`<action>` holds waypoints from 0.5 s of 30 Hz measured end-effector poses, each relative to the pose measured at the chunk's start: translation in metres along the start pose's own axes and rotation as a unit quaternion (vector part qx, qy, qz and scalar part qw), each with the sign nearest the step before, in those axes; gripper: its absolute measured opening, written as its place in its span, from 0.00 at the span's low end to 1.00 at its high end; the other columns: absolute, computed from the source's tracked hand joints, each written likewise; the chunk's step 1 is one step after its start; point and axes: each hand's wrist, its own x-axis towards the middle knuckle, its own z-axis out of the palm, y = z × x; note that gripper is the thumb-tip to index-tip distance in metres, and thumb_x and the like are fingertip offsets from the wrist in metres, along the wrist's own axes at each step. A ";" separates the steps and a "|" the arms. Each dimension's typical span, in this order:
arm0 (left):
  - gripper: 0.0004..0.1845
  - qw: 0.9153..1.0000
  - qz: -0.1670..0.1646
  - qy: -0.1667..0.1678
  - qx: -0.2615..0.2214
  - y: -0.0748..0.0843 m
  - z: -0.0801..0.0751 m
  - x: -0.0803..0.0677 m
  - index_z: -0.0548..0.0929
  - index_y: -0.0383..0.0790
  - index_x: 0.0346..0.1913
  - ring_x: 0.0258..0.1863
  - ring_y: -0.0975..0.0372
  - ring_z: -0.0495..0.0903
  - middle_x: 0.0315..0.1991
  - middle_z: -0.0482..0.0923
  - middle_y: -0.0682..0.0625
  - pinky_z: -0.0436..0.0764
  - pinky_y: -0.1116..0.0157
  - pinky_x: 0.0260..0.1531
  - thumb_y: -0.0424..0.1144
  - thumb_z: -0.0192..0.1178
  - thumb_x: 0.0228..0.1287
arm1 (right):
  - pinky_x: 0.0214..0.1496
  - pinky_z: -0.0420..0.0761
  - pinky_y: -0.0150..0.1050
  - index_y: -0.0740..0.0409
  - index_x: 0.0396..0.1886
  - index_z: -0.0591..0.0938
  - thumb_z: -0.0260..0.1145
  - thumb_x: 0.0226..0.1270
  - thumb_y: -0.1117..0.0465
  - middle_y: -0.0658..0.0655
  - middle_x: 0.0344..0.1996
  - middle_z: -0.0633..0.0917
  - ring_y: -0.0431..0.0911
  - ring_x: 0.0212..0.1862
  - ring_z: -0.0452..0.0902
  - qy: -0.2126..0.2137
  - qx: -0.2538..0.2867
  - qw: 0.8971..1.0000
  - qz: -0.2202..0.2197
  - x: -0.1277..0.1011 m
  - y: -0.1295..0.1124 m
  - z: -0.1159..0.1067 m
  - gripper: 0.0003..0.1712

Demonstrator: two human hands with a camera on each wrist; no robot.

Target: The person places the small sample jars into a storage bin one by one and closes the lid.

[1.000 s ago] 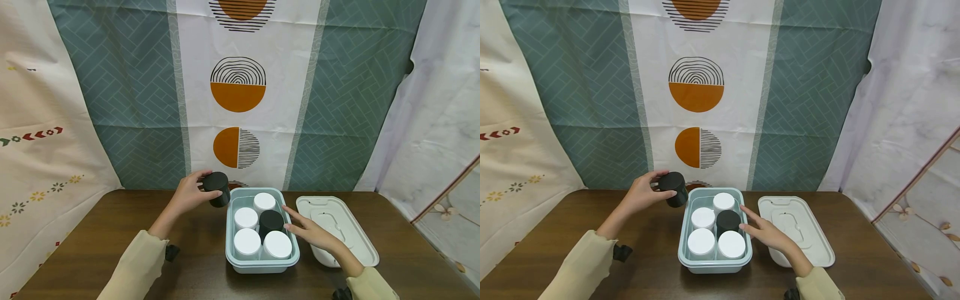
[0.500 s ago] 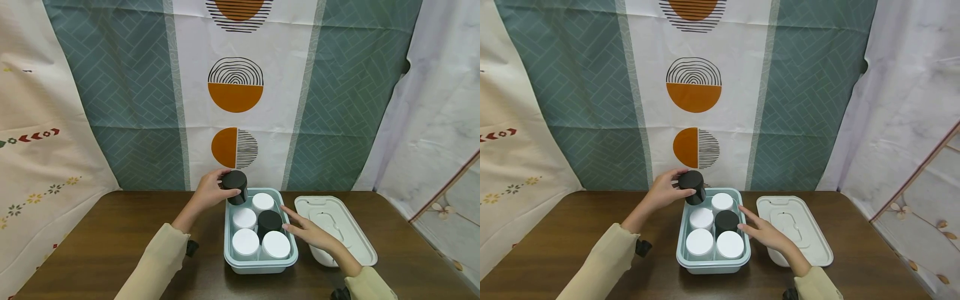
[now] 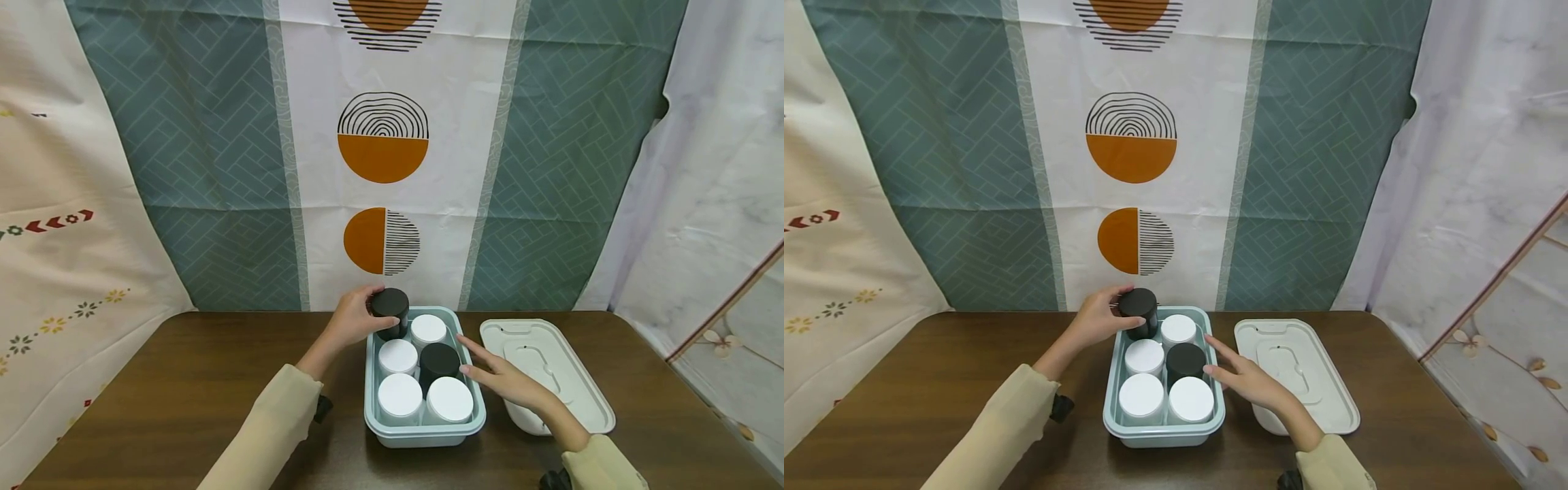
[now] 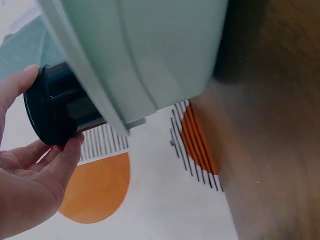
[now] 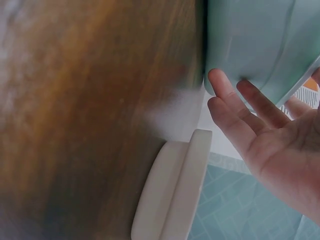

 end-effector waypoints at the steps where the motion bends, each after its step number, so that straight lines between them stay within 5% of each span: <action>1: 0.34 1.000 0.000 -0.002 0.006 -0.001 0.002 0.000 0.71 0.32 0.58 0.47 0.52 0.74 0.54 0.72 0.40 0.76 0.58 0.47 0.38 0.70 0.46 | 0.55 0.71 0.54 0.56 0.72 0.48 0.52 0.70 0.54 0.66 0.70 0.48 0.67 0.65 0.52 -0.001 0.001 1.000 -0.001 0.000 0.000 0.000 0.36; 15: 0.34 0.997 0.000 -0.036 0.064 -0.018 0.015 -0.001 0.74 0.33 0.57 0.53 0.49 0.69 0.56 0.72 0.40 0.68 0.51 0.54 0.42 0.71 0.45 | 0.53 0.72 0.53 0.59 0.72 0.48 0.51 0.70 0.56 0.68 0.69 0.46 0.68 0.65 0.51 -0.009 0.017 1.000 -0.006 0.000 -0.002 0.000 0.36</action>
